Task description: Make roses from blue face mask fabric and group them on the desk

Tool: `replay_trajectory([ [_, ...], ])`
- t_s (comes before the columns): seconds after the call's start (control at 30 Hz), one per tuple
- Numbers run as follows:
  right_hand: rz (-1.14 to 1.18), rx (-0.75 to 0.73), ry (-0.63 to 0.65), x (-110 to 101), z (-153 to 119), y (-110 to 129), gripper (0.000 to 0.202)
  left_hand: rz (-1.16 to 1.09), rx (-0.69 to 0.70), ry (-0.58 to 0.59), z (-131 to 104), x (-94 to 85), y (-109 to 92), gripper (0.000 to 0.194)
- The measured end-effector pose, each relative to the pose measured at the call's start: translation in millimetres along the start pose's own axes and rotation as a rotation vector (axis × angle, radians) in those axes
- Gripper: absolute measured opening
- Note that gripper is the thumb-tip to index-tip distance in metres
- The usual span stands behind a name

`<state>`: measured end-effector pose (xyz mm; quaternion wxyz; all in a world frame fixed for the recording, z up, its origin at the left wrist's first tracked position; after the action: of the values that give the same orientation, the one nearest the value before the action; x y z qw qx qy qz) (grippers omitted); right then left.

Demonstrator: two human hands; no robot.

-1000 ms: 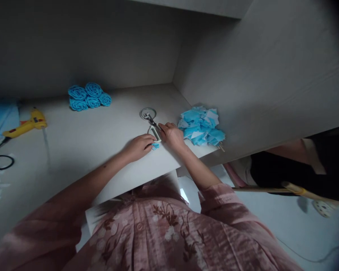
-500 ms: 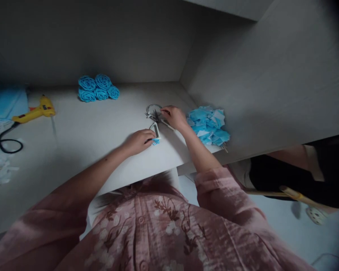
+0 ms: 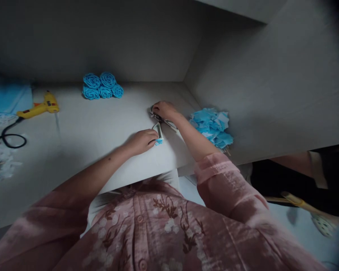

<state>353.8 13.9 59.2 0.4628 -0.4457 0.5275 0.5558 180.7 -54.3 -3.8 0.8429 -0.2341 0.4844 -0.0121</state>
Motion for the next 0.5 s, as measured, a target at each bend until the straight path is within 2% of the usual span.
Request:
replay_trajectory([
  [0.13,0.033,0.006,-0.009,3,2,0,0.027,0.050,0.015,0.030,1,-0.9,-3,0.026],
  [0.27,0.117,0.022,-0.082,3,3,-12,0.029,0.058,0.044,0.036,6,-2.8,0,0.022],
  [0.5,0.136,0.123,-0.194,7,-3,-27,0.032,0.104,0.051,-0.022,13,-5.4,8,0.024],
])
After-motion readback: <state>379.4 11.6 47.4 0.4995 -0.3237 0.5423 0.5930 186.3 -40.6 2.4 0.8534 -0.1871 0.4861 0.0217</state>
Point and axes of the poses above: each hand's wrist, its own z-axis towards the middle knuckle, its own x-axis out of the palm, y = z × x, the point moved 3 cm from there along z, towards the middle knuckle, and after that the axes turned 7 degrees about -y, right-handed, at the moved point
